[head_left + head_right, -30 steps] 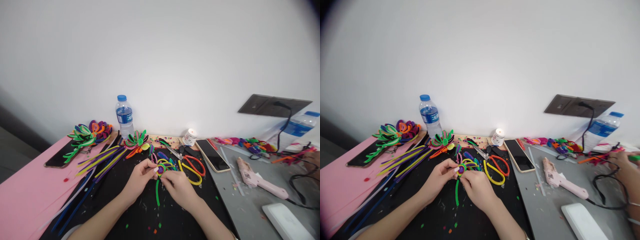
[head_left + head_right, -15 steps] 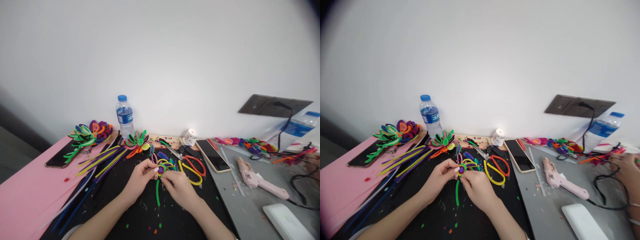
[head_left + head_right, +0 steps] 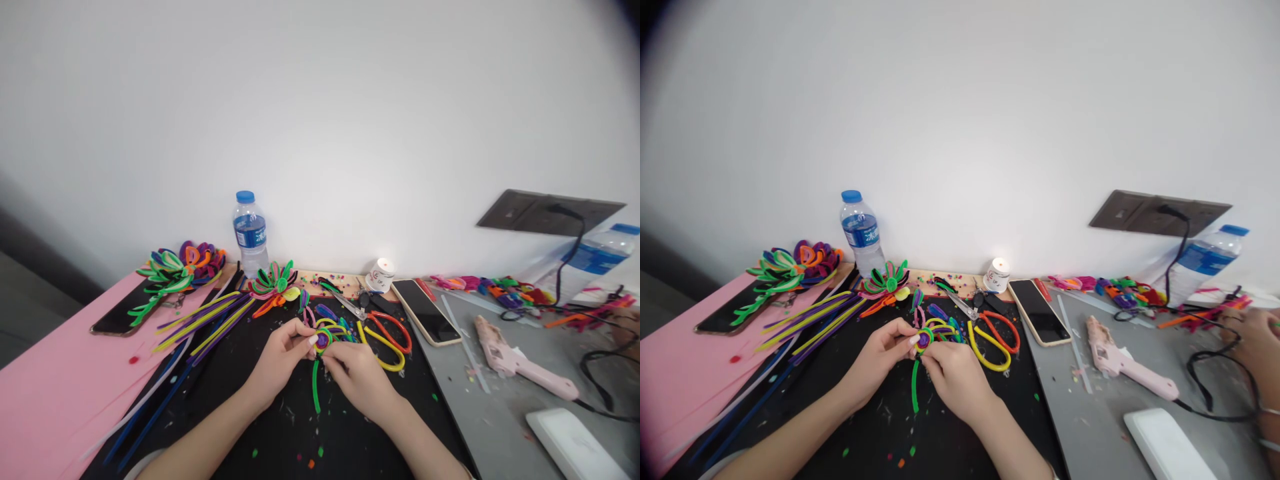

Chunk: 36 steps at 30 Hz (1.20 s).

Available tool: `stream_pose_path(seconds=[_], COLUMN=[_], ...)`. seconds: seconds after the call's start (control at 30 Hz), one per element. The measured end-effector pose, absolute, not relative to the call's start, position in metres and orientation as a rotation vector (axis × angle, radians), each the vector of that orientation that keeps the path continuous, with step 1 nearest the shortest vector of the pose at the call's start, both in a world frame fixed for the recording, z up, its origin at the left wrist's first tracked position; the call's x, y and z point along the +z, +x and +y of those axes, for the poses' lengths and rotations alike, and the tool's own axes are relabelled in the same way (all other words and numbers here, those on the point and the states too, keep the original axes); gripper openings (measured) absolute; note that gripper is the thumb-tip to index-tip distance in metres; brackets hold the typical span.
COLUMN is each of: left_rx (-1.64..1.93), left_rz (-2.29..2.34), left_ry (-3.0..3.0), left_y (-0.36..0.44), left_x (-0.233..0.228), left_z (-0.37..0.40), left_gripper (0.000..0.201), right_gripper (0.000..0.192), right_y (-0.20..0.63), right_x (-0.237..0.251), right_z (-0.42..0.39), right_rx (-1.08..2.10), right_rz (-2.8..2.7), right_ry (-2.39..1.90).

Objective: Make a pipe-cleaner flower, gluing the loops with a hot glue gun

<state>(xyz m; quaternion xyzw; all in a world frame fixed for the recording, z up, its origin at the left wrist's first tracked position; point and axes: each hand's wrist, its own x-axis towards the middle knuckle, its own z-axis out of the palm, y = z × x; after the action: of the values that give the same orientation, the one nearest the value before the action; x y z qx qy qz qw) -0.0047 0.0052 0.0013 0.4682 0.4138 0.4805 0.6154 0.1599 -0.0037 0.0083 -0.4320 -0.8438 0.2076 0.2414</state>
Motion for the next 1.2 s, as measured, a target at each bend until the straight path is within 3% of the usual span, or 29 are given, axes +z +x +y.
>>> stream_pose_path(seconds=[0.7, 0.9, 1.07, 1.2], left_rx=[1.203, 1.296, 1.316, 1.303], left_rz=[0.968, 0.994, 1.006, 0.988], left_ry=[0.977, 0.904, 0.871, 0.863], left_y=[-0.004, -0.008, -0.008, -0.007], left_x=[-0.003, -0.006, -0.006, -0.005], left_z=[0.007, 0.009, 0.01, 0.009], left_gripper=[0.015, 0.019, 0.022, 0.021], right_gripper=[0.018, 0.014, 0.058, 0.065], right_y=[0.161, 0.203, 0.262, 0.28], right_x=[0.014, 0.029, 0.035, 0.03], right_z=[-0.002, 0.023, 0.049, 0.058], right_rx=[0.526, 0.368, -0.009, -0.004], right_rz=[-2.285, -1.909, -1.635, -1.633], right_ry=[-1.196, -1.579, -2.312, -2.579])
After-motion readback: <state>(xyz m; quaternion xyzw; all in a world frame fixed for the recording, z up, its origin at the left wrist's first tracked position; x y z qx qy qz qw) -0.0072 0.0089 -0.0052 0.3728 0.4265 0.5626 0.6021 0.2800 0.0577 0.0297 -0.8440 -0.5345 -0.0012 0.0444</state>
